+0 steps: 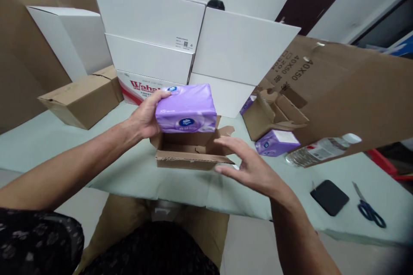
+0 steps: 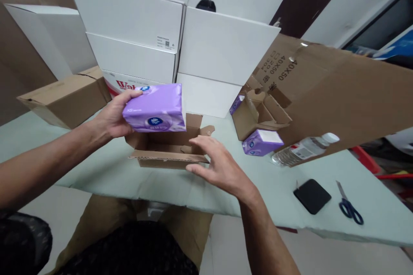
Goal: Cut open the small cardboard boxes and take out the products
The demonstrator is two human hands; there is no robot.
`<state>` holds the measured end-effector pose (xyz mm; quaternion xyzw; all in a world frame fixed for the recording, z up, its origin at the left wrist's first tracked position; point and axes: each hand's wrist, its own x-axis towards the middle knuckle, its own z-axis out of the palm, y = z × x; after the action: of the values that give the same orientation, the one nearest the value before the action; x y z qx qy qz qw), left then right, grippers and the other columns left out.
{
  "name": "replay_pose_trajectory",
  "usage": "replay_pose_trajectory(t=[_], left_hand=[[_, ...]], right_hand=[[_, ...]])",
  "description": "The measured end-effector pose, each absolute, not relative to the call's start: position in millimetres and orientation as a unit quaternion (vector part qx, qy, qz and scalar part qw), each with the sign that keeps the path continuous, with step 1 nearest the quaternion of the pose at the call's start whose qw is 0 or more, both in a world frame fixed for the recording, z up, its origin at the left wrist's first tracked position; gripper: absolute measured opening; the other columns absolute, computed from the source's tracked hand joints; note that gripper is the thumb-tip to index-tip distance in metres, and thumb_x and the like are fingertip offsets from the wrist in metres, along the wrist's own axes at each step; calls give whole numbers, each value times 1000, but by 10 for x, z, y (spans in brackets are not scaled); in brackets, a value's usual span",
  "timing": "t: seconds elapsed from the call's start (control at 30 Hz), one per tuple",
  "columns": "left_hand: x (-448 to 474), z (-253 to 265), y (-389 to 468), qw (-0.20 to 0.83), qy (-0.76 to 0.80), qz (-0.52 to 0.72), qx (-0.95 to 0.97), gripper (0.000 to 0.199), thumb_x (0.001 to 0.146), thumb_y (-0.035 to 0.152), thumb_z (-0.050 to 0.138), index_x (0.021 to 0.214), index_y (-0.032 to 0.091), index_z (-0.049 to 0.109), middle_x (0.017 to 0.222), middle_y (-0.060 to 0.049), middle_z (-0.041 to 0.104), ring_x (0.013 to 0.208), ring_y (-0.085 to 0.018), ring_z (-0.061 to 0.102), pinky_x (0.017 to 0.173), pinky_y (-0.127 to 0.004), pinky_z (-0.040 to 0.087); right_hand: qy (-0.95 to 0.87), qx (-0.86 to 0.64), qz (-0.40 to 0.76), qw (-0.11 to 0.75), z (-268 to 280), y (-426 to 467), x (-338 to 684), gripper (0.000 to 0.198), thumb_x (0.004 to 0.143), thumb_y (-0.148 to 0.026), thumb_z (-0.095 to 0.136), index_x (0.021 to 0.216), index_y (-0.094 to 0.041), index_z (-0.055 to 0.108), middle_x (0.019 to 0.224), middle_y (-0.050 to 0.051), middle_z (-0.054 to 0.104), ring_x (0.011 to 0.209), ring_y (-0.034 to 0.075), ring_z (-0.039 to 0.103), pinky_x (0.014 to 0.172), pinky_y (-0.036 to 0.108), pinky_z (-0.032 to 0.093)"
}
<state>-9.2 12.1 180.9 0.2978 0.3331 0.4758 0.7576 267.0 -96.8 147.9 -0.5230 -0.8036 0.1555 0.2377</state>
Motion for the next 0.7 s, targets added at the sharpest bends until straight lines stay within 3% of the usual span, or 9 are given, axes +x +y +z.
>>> replay_pose_trajectory(t=[0.07, 0.13, 0.2, 0.3, 0.43, 0.53, 0.6, 0.7], left_hand=[[-138, 1804, 56, 751, 333, 492, 289, 27, 83, 30, 70, 108, 21, 65, 80, -2, 72, 67, -22, 71, 70, -43, 65], [-157, 1776, -12, 752, 336, 495, 278, 28, 83, 29, 68, 109, 21, 64, 79, -2, 72, 66, -21, 71, 68, -42, 65], [-161, 1743, -72, 758, 332, 492, 271, 29, 82, 28, 66, 110, 20, 63, 80, -2, 73, 66, -21, 71, 65, -39, 65], [-161, 1712, -133, 756, 338, 485, 282, 34, 80, 28, 65, 113, 20, 63, 83, -3, 75, 70, -24, 73, 66, -40, 65], [-165, 1710, -179, 736, 358, 488, 305, 40, 80, 30, 63, 118, 19, 66, 85, -5, 76, 81, -29, 75, 72, -42, 65], [-163, 1709, -217, 726, 354, 497, 318, 41, 81, 31, 62, 119, 18, 67, 84, -6, 76, 81, -28, 74, 69, -41, 65], [-154, 1697, -246, 717, 360, 505, 319, 39, 82, 31, 63, 118, 17, 68, 84, -5, 76, 78, -26, 73, 64, -36, 63], [-116, 1671, -301, 703, 362, 519, 325, 38, 82, 32, 66, 118, 19, 70, 90, -4, 76, 78, -23, 72, 58, -29, 59]], right_hand=[[-833, -526, 83, 149, 1363, -990, 2580, 50, 88, -37, 76, 135, -23, 66, 134, 11, 72, 126, 31, 62, 107, 48, 46], [-829, -556, 20, 60, 1239, -954, 2464, 33, 90, -18, 67, 122, -21, 73, 114, 10, 77, 107, 27, 67, 95, 41, 47], [-812, -582, -27, 3, 1150, -891, 2351, 30, 89, -6, 58, 108, -20, 78, 98, 9, 78, 91, 23, 66, 81, 35, 43], [-800, -595, -72, -15, 1116, -800, 2226, 32, 90, -5, 54, 105, -20, 78, 94, 10, 77, 90, 22, 65, 77, 35, 37], [-781, -621, -58, -34, 1182, -780, 2176, 33, 94, -7, 49, 106, -19, 77, 99, 12, 77, 97, 25, 67, 82, 37, 40], [-809, -587, -24, 37, 1242, -898, 2250, 27, 94, -24, 63, 118, -20, 74, 116, 13, 76, 110, 31, 66, 92, 43, 46], [-822, -548, -15, 158, 1276, -1023, 2319, 39, 92, -38, 71, 127, -21, 69, 129, 13, 72, 120, 33, 64, 101, 49, 48], [-769, -525, -25, 363, 1306, -1192, 2334, 42, 97, -42, 67, 135, -26, 63, 136, 12, 68, 129, 30, 62, 107, 50, 50]])
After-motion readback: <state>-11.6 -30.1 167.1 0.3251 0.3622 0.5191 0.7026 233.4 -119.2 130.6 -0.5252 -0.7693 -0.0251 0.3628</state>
